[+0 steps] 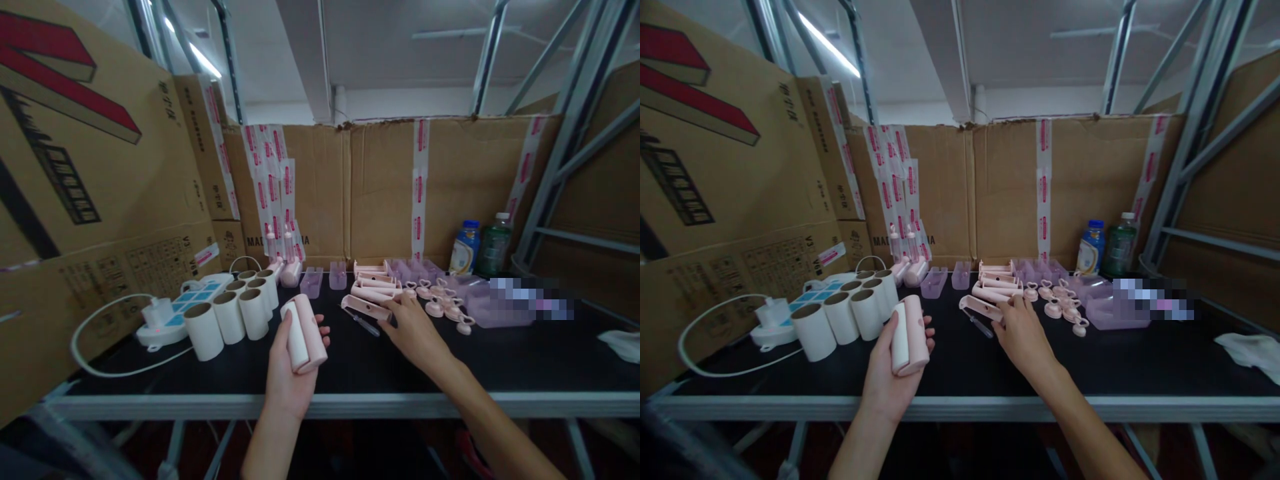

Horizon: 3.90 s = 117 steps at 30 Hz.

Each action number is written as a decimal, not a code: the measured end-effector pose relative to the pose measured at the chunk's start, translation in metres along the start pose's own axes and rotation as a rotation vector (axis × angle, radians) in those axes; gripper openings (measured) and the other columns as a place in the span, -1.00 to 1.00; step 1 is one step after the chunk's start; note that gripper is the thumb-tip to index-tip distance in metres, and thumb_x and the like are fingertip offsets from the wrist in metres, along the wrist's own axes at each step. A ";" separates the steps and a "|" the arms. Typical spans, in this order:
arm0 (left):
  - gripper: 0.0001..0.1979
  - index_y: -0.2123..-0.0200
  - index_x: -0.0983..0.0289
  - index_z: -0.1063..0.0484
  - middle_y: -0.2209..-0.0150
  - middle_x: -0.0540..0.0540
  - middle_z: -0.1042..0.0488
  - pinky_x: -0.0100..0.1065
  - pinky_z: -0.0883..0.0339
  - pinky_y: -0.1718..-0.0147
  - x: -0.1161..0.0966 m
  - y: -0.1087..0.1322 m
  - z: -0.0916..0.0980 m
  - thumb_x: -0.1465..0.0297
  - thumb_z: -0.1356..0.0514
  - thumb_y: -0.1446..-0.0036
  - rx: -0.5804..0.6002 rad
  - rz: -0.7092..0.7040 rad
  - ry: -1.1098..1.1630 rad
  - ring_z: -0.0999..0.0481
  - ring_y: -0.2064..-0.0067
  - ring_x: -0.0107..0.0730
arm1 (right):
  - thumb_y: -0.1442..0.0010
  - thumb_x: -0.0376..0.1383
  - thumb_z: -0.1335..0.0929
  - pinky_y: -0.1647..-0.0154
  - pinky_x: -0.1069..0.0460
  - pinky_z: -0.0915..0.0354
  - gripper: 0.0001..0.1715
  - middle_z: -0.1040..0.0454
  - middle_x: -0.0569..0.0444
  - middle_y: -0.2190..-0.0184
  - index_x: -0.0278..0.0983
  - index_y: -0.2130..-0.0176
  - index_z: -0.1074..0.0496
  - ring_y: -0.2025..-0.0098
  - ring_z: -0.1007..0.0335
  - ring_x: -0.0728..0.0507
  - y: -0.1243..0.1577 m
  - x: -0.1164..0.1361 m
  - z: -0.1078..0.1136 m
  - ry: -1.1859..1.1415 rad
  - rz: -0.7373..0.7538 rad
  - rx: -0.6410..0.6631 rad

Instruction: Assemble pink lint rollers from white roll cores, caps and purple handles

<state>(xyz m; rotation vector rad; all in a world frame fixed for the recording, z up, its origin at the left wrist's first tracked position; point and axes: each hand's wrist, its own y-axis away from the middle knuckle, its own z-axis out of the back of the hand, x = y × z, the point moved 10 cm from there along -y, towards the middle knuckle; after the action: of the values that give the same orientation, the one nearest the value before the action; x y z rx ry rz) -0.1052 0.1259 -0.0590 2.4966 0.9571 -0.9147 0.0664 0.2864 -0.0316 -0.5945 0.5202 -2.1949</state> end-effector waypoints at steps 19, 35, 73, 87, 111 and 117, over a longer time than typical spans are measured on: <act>-0.67 -0.13 0.41 -0.40 0.14 0.32 -0.57 -0.34 -0.57 0.40 -0.004 -0.004 0.004 0.38 -0.15 -0.36 0.001 -0.017 -0.070 -0.61 0.31 -0.26 | -0.34 -0.26 -0.38 -0.16 -0.19 -0.33 -0.55 -0.53 -0.31 -0.06 -0.44 -0.14 -0.49 -0.10 -0.48 -0.38 -0.051 -0.114 0.130 0.213 -0.091 -0.197; -0.71 -0.07 0.43 -0.42 0.17 0.28 -0.57 -0.36 -0.55 0.43 -0.008 0.002 0.004 0.38 -0.14 -0.37 -0.024 -0.052 -0.048 -0.59 0.34 -0.30 | -0.34 -0.21 -0.45 -0.10 -0.23 -0.44 -0.57 -0.45 -0.08 -0.13 -0.29 -0.14 -0.44 -0.08 -0.46 -0.25 -0.129 0.118 -0.042 0.066 0.638 0.370; -0.72 0.02 0.44 -0.49 0.24 0.26 -0.57 -0.34 -0.55 0.48 -0.015 -0.001 0.005 0.37 -0.12 -0.36 -0.042 -0.127 -0.010 -0.57 0.40 -0.28 | -0.28 -0.31 -0.49 -0.22 -0.06 -0.25 -0.94 -0.49 -0.07 -0.08 -0.25 0.20 -0.63 -0.16 -0.40 -0.21 -0.026 0.069 0.035 -0.270 0.407 0.228; -0.72 0.01 0.43 -0.48 0.21 0.29 -0.57 -0.34 -0.56 0.47 -0.014 -0.002 0.007 0.35 -0.15 -0.36 -0.013 -0.122 -0.014 -0.57 0.38 -0.27 | -0.08 -0.26 -0.52 0.25 0.05 -0.25 -0.88 -0.64 -0.02 0.32 -0.27 0.38 -0.69 0.26 -0.50 -0.15 -0.048 0.105 -0.009 -0.078 0.540 0.526; -0.71 -0.01 0.42 -0.48 0.20 0.28 -0.58 -0.33 -0.56 0.44 -0.012 -0.001 0.007 0.34 -0.18 -0.34 0.010 -0.117 -0.002 -0.58 0.37 -0.26 | -0.08 -0.20 -0.50 0.45 0.08 -0.13 -0.79 -0.60 0.05 0.46 -0.32 0.37 -0.63 0.41 -0.46 -0.09 -0.047 0.103 -0.001 -0.104 0.427 0.571; -0.72 0.00 0.40 -0.50 0.21 0.27 -0.58 -0.34 -0.56 0.42 -0.012 -0.001 0.008 0.33 -0.19 -0.33 0.018 -0.117 -0.005 -0.58 0.37 -0.27 | -0.05 -0.24 -0.52 0.39 0.05 -0.11 -0.84 -0.58 0.02 0.41 -0.30 0.41 -0.59 0.36 -0.42 -0.11 -0.052 0.099 0.022 -0.210 0.381 0.448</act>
<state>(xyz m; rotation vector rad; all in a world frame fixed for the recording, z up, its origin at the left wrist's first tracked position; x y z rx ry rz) -0.1164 0.1172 -0.0570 2.4735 1.1086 -0.9689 -0.0090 0.2370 0.0386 -0.4318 0.0181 -1.7793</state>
